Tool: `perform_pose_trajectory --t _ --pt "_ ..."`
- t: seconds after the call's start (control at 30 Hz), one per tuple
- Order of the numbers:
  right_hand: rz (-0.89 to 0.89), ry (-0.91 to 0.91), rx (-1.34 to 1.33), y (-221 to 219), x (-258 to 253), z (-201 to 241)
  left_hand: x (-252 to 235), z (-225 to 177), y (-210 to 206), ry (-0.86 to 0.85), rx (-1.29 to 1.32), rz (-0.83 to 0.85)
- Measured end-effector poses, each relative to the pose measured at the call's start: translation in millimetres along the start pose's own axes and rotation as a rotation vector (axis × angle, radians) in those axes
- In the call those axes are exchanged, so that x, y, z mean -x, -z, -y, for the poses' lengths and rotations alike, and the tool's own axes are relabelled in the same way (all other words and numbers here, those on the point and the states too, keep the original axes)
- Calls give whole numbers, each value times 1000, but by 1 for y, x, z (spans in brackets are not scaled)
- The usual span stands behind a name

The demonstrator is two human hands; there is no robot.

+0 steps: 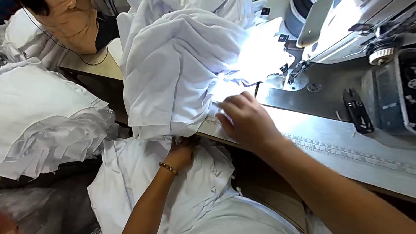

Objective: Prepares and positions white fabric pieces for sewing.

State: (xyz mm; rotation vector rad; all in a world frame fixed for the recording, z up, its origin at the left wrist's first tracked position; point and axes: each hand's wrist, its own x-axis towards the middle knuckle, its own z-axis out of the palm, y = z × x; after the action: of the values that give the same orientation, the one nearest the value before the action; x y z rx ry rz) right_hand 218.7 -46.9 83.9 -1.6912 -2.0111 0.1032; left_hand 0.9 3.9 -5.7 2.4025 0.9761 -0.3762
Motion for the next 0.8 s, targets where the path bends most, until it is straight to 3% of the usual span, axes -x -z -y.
perform_pose_trajectory --t 0.07,0.13,0.2,0.33,0.5,0.63,0.8 --pt "85 7 -131 -10 33 33 -8 9 1 19 -9 3" --pt "492 -236 -259 -26 45 57 -13 16 11 31 -29 22" --pt "694 -427 -298 -59 42 56 -12 17 26 28 -1 46" --pt "616 -396 -401 -102 41 40 3 30 35 88 -36 59" --pt "648 -346 -329 -98 34 53 34 71 35 71 -58 53" --pt "539 -263 -389 -108 29 59 70 89 38 32 -89 -125" --pt "288 -70 -771 -118 25 66 114 71 65 -186 127 -410"
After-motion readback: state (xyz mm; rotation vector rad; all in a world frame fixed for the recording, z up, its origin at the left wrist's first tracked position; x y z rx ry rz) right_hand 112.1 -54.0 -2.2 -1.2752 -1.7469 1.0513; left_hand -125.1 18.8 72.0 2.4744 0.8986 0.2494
